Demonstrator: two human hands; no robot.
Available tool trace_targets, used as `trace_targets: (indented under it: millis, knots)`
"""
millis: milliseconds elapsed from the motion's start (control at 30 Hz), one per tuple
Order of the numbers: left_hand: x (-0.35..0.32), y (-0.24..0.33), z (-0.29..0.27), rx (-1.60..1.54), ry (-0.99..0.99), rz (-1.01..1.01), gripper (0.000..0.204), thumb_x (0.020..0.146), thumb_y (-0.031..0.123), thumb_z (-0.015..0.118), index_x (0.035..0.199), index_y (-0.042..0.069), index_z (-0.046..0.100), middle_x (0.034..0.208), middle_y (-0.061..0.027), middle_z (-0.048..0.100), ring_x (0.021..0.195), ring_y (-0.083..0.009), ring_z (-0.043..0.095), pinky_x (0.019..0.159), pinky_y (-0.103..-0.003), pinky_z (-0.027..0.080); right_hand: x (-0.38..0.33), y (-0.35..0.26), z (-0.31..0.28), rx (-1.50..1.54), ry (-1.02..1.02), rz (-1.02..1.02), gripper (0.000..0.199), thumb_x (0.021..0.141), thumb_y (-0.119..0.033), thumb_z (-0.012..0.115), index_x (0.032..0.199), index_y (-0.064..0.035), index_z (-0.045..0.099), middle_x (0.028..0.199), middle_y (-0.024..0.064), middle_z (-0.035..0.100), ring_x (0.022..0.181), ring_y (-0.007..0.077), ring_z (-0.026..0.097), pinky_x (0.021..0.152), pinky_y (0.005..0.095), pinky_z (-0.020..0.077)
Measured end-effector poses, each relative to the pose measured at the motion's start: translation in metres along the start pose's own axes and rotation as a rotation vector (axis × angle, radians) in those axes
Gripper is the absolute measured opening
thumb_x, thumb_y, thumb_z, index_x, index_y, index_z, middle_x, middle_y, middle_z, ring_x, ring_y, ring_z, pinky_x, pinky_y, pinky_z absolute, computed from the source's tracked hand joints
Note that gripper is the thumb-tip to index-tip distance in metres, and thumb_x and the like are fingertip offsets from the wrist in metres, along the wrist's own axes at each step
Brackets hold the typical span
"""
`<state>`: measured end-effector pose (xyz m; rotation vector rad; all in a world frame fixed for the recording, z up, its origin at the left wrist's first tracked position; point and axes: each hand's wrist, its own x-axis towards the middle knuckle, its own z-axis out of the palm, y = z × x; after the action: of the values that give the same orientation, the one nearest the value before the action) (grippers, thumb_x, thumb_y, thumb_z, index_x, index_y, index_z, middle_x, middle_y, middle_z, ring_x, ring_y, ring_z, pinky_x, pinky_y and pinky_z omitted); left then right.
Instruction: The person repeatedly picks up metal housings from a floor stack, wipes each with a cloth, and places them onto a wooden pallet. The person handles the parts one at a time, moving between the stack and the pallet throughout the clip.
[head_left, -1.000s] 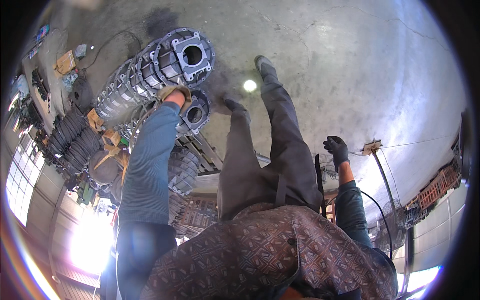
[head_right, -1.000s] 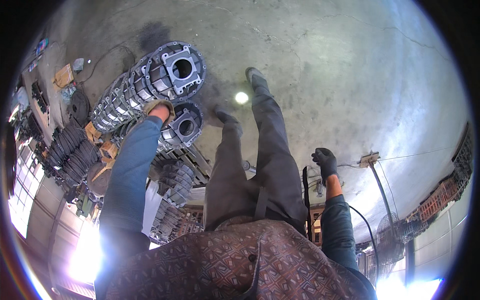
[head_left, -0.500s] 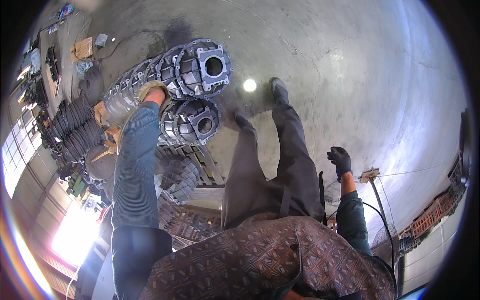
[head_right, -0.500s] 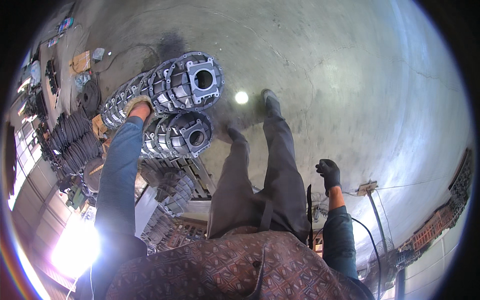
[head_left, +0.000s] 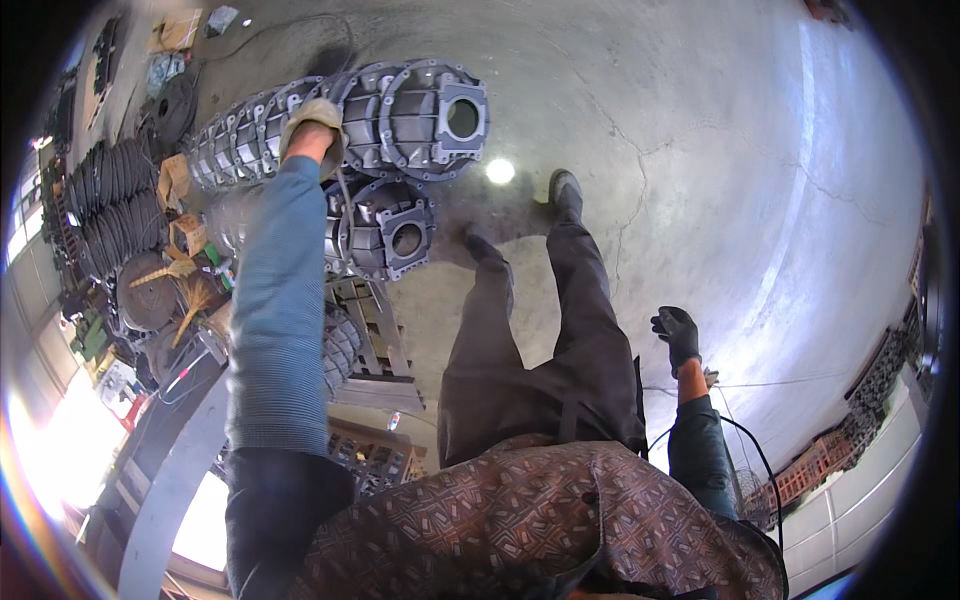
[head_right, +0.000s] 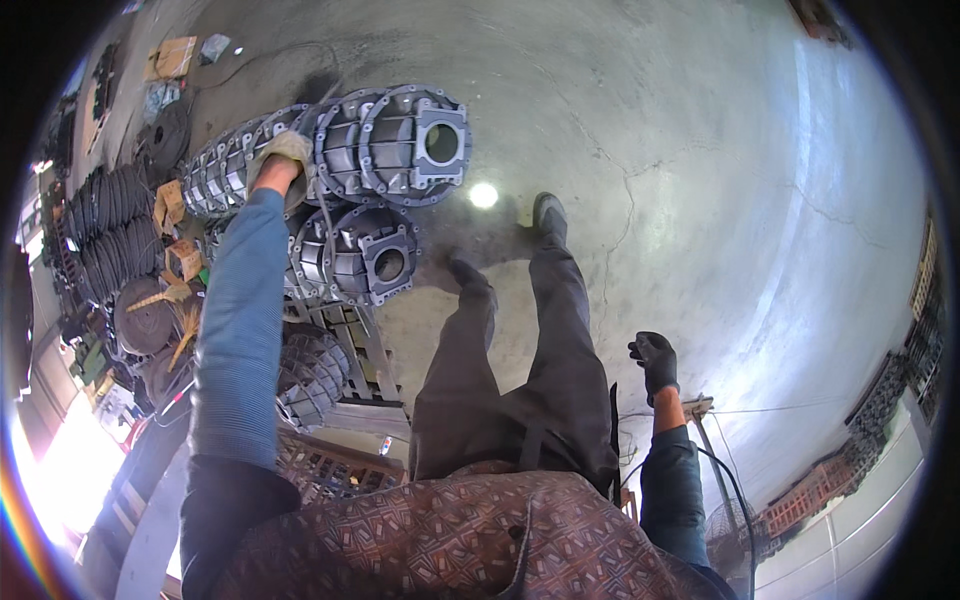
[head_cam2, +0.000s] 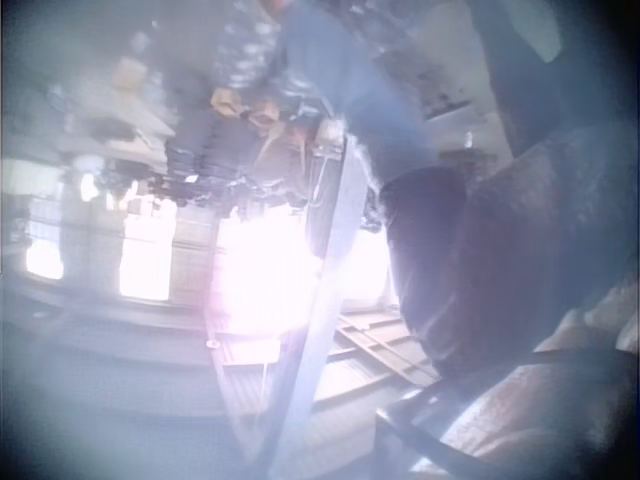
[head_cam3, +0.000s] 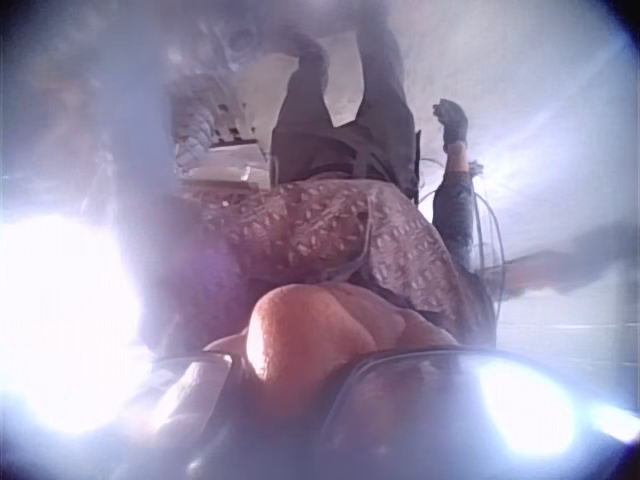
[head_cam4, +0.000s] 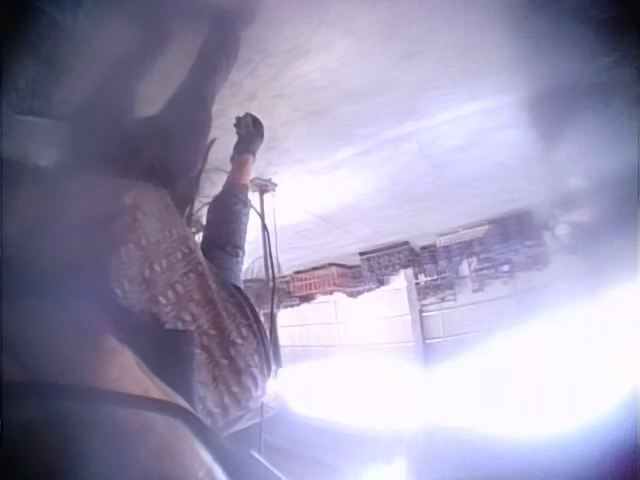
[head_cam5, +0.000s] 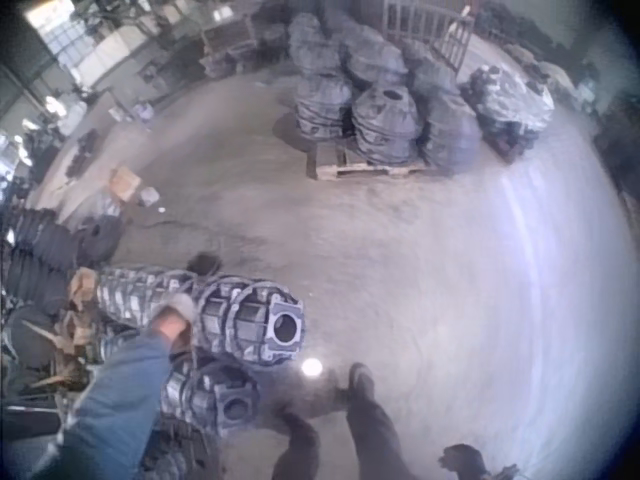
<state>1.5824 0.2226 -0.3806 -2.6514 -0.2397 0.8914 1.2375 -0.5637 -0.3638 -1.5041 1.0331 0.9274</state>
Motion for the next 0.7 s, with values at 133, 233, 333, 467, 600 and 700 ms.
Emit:
trace_targets:
  millis: [133, 233, 333, 467, 600, 700]
  knots:
    - [-0.084, 0.025, 0.029, -0.184, -0.076, -0.045, 0.036, 0.092, 0.028, 0.049, 0.111, 0.008, 0.072, 0.121, -0.0179, 0.067, 0.112, -0.0347, 0.065, 0.094, -0.046, 0.053, -0.023, 0.013, 0.005, -0.077, 0.112, -0.001, 0.036, 0.093, -0.033, 0.067, 0.118, -0.0078, 0.064, 0.098, 0.0102, 0.074, 0.081, 0.0196, 0.069, 0.074, 0.0367, 0.0511]
    - [-0.163, 0.015, 0.037, -0.152, -0.166, 0.097, 0.032, 0.09, 0.026, 0.054, 0.11, 0.007, 0.071, 0.113, -0.0222, 0.068, 0.107, -0.0372, 0.067, 0.09, -0.046, 0.055, -0.023, -0.001, 0.036, -0.121, 0.103, 0.005, 0.036, 0.091, -0.031, 0.068, 0.119, -0.008, 0.064, 0.097, 0.0092, 0.074, 0.08, 0.0195, 0.069, 0.073, 0.0354, 0.0503]
    - [-0.207, -0.013, 0.026, -0.289, -0.199, 0.042, 0.021, 0.088, 0.021, 0.061, 0.102, 0.007, 0.069, 0.105, -0.0251, 0.069, 0.102, -0.0394, 0.068, 0.089, -0.047, 0.055, -0.019, -0.028, 0.071, -0.185, 0.067, -0.037, 0.032, 0.091, -0.028, 0.067, 0.116, -0.0084, 0.064, 0.095, 0.0084, 0.074, 0.079, 0.0187, 0.069, 0.072, 0.0345, 0.0499]
    - [-0.202, -0.068, 0.041, -0.675, -0.038, -0.499, 0.029, 0.1, 0.025, 0.045, 0.106, 0.004, 0.065, 0.093, -0.0196, 0.073, 0.081, -0.0346, 0.072, 0.07, -0.044, 0.058, 0.027, -0.085, 0.137, -0.397, -0.021, -0.201, 0.026, 0.09, -0.026, 0.066, 0.105, -0.005, 0.067, 0.087, 0.0058, 0.072, 0.075, 0.0141, 0.068, 0.067, 0.0296, 0.0495]
    - [-0.165, -0.108, 0.098, -0.326, 0.275, -0.565, 0.042, 0.105, 0.033, 0.032, 0.104, 0.003, 0.061, 0.085, -0.0194, 0.072, 0.079, -0.0347, 0.073, 0.065, -0.048, 0.059, 0.109, -0.141, 0.207, -0.488, -0.161, -0.444, 0.023, 0.09, -0.024, 0.064, 0.094, -0.0015, 0.071, 0.08, 0.0079, 0.069, 0.071, 0.0147, 0.063, 0.068, 0.0301, 0.0498]
    - [-0.143, -0.108, 0.148, -0.37, 0.233, -0.584, 0.042, 0.105, 0.034, 0.031, 0.108, 0.004, 0.059, 0.09, -0.0208, 0.072, 0.085, -0.0383, 0.072, 0.072, -0.05, 0.059, 0.184, -0.176, 0.275, -0.572, -0.254, -0.373, 0.027, 0.092, -0.023, 0.065, 0.105, 0.0004, 0.067, 0.089, 0.0081, 0.07, 0.08, 0.0156, 0.066, 0.073, 0.03, 0.0524]
